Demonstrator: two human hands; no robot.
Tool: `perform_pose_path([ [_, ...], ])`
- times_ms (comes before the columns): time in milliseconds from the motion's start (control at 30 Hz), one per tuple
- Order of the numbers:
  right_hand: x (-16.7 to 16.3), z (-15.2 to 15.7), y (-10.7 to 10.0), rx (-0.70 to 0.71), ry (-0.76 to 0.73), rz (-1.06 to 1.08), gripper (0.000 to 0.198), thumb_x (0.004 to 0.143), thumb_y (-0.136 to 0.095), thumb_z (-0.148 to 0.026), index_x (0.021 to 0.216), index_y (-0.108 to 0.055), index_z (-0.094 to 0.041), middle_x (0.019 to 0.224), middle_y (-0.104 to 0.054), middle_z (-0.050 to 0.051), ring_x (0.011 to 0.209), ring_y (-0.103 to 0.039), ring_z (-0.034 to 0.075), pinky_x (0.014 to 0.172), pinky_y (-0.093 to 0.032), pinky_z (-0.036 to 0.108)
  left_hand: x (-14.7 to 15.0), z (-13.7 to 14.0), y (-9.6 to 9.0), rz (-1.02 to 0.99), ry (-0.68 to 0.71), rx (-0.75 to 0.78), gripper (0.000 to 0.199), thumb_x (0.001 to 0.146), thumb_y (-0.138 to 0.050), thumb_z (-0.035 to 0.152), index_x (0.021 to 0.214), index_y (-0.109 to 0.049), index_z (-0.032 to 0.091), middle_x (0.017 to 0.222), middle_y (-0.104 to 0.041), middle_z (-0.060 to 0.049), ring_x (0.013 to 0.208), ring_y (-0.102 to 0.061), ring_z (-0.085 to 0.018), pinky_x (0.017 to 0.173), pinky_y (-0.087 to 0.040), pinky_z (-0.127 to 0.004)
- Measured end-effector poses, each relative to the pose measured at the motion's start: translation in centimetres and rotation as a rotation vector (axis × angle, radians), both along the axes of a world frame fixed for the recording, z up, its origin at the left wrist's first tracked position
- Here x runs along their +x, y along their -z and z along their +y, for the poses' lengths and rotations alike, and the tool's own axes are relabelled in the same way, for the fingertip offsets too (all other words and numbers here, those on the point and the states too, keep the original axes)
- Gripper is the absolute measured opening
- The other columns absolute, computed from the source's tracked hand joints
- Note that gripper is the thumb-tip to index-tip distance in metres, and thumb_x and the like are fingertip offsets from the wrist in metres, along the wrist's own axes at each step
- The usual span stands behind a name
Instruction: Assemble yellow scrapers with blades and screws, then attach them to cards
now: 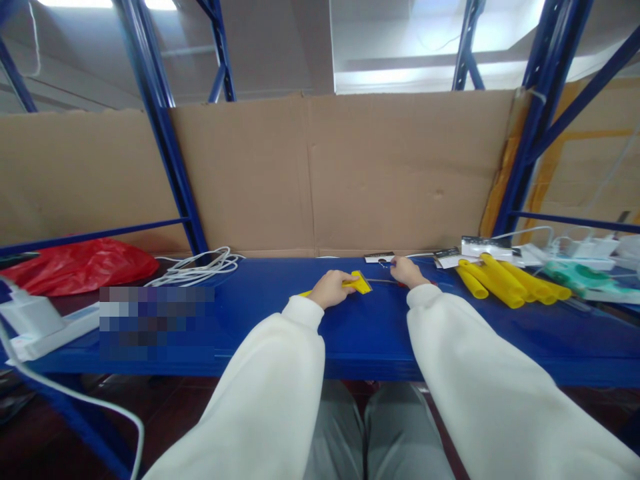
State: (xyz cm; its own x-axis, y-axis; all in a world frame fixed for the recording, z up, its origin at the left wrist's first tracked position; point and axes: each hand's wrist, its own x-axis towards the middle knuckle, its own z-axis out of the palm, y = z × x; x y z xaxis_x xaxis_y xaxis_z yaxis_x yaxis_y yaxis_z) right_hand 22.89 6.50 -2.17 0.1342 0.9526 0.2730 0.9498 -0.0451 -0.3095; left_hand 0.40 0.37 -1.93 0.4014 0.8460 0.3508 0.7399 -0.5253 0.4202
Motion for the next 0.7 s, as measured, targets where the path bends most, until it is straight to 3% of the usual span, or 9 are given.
perform_pose_path([
  [300,0.5,0.5,0.5,-0.059,-0.035,-0.017,0.040,0.084,-0.051,-0.016,0.122,-0.066,-0.019,0.125,-0.065,0.014,0.118,-0.059,0.027,0.093,-0.046,0.034,0.1,0.0,-0.1,0.032,-0.045,-0.023,0.041,0.077,-0.071,0.017,0.117,-0.069,0.018,0.117,-0.070,-0.010,0.110,-0.065,-0.023,0.099,-0.044,-0.029],
  [500,1.1,2.1,1.2,-0.119,-0.074,-0.032,0.048,0.083,-0.054,-0.025,0.130,-0.061,-0.030,0.129,-0.062,0.010,0.120,-0.056,0.030,0.100,-0.042,0.044,0.0,-0.1,-0.3,0.072,-0.060,-0.023,0.040,0.076,-0.072,0.019,0.115,-0.071,0.018,0.117,-0.070,-0.010,0.110,-0.064,-0.023,0.096,-0.045,-0.028],
  [700,1.5,3.5,1.5,-0.177,-0.117,-0.101,0.049,0.084,-0.052,-0.029,0.133,-0.058,-0.030,0.133,-0.058,0.012,0.124,-0.052,0.032,0.102,-0.037,0.051,0.1,0.0,-0.2,0.090,-0.057,-0.024,0.037,0.074,-0.075,0.020,0.111,-0.073,0.020,0.112,-0.072,-0.008,0.105,-0.065,-0.023,0.091,-0.047,-0.027],
])
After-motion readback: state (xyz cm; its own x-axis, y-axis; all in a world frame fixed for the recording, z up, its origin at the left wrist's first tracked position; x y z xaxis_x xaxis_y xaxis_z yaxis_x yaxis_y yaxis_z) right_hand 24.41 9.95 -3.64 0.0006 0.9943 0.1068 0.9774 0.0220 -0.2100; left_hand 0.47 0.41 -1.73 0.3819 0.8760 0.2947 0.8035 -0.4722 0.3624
